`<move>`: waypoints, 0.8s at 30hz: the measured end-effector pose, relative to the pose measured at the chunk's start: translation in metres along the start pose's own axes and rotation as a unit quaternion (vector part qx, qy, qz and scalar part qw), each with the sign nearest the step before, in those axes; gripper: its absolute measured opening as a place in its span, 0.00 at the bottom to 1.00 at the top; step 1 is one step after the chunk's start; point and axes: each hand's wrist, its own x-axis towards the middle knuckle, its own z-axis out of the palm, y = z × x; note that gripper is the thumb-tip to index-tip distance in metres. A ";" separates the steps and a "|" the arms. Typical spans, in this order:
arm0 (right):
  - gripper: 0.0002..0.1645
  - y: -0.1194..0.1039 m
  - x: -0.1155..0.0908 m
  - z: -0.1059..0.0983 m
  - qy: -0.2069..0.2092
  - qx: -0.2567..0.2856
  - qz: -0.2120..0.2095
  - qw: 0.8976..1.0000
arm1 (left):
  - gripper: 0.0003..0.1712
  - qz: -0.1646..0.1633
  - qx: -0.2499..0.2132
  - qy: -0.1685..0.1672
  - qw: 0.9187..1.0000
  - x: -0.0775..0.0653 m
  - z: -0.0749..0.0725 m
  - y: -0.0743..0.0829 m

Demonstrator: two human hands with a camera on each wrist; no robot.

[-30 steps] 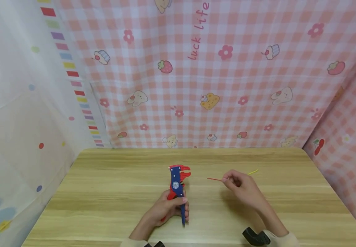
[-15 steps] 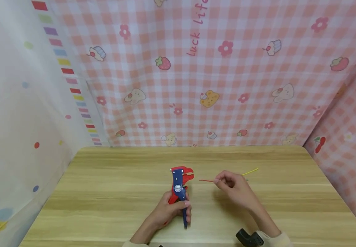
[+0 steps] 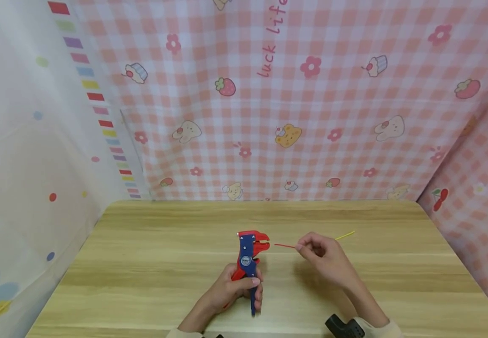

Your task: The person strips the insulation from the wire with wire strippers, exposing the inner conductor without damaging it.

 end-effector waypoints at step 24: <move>0.08 -0.007 -0.001 0.012 -0.033 0.016 0.014 0.999 | 0.11 -0.008 0.019 -0.020 1.000 0.000 0.000 -0.001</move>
